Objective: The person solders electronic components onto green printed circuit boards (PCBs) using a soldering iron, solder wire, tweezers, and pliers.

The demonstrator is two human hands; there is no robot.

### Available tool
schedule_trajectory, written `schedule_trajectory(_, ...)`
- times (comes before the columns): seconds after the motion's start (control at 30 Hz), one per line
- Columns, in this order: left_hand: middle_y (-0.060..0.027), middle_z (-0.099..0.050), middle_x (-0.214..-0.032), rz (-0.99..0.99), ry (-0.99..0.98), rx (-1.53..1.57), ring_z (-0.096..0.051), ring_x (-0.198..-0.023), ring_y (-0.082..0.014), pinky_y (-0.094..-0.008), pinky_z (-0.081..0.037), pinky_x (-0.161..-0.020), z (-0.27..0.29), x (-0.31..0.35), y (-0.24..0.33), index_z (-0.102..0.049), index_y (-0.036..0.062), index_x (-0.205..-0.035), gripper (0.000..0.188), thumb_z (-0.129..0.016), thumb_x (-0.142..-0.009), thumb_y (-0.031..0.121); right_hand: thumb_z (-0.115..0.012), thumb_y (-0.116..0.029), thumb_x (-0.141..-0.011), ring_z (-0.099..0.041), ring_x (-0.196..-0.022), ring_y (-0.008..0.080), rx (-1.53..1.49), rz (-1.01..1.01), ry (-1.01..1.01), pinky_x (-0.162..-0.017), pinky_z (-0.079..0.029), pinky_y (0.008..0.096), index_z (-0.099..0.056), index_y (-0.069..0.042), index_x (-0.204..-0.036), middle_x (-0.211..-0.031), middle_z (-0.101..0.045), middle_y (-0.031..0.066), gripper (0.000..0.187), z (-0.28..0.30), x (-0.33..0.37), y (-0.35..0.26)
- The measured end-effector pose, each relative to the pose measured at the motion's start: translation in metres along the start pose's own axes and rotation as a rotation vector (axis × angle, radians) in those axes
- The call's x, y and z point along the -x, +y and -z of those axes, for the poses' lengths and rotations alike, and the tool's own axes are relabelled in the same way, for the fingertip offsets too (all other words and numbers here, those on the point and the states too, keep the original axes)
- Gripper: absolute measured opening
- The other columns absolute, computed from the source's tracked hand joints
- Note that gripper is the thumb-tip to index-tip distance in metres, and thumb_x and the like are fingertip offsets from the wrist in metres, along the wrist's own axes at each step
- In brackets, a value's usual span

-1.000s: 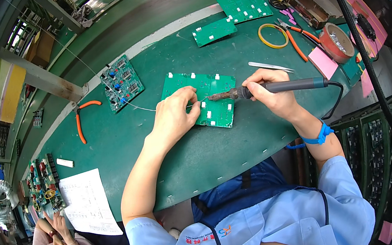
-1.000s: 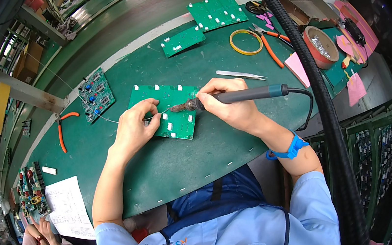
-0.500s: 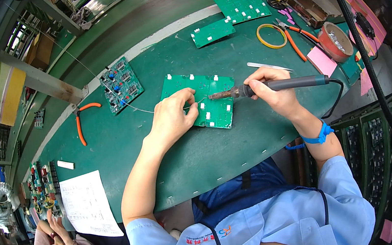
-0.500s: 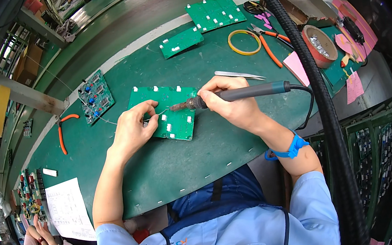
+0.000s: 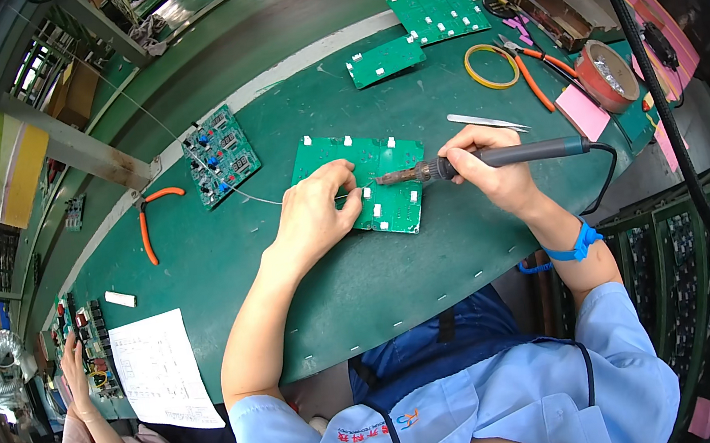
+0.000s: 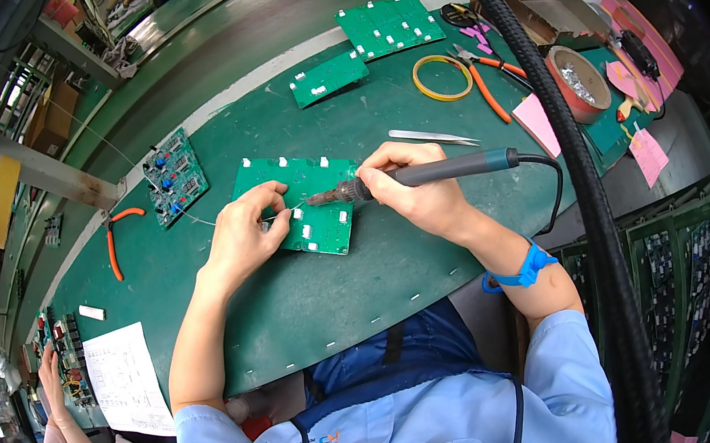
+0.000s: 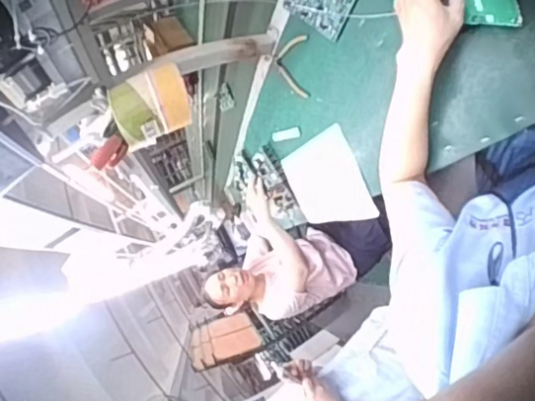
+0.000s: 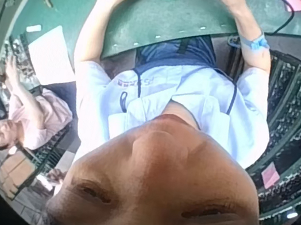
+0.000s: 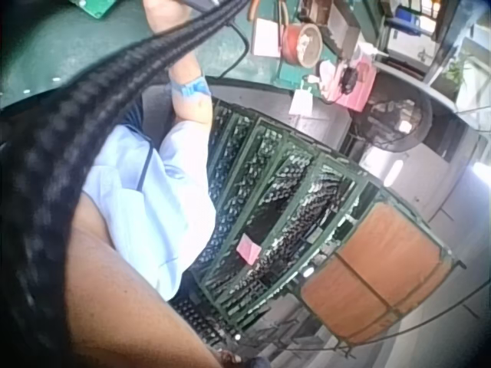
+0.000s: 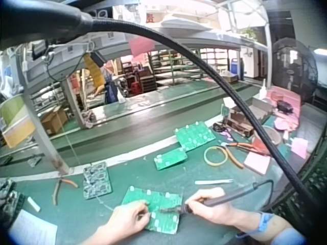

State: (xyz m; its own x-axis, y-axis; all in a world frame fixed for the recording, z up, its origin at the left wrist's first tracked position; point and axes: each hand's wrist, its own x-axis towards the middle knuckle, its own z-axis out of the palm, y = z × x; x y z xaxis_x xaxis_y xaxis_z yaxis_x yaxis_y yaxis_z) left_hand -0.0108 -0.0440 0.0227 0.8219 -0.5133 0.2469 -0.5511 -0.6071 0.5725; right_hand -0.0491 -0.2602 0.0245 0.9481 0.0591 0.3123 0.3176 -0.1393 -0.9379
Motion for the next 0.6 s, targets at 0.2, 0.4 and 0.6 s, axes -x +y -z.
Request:
schedule_trajectory(0.2, -0.0099, -0.056, -0.09, -0.002, 0.0, -0.013, -0.052, -0.055, -0.0208, -0.0286, -0.041, -0.051, -0.0007, -0.0005, 0.0007, -0.047, 0.0005, -0.067, 0.01, -0.055, -0.064, 0.007, -0.052, -0.008, -0.071, -0.047, -0.048, 0.0049, -0.008, -0.002, 0.003, -0.042, -0.035, 0.0185, -0.055, 0.002, -0.069, -0.054, -0.052, 0.0039, 0.011, -0.0011, -0.0011, 0.0016)
schedule_trajectory(0.4, -0.01, -0.056, -0.09, -0.02, 0.021, -0.028, -0.053, -0.058, -0.0216, -0.0285, -0.042, -0.052, -0.0025, -0.0005, 0.0, -0.047, 0.0006, -0.067, 0.009, -0.055, -0.065, 0.006, -0.052, -0.008, -0.071, -0.045, -0.047, 0.0043, 0.004, 0.004, 0.009, -0.042, -0.034, 0.0185, -0.055, 0.002, -0.068, -0.054, -0.052, 0.0033, 0.011, -0.002, -0.0012, 0.0008)
schedule_trajectory(0.6, -0.0107, -0.056, -0.089, -0.003, 0.017, -0.036, -0.055, -0.061, -0.0221, -0.0284, -0.043, -0.054, -0.0021, -0.0014, 0.0008, -0.047, 0.0001, -0.067, 0.009, -0.053, -0.065, 0.006, -0.052, -0.007, -0.071, -0.045, -0.047, 0.0042, 0.031, 0.021, 0.03, -0.042, -0.034, 0.0184, -0.055, 0.002, -0.068, -0.055, -0.052, 0.0031, 0.01, -0.0003, -0.001, 0.0042)
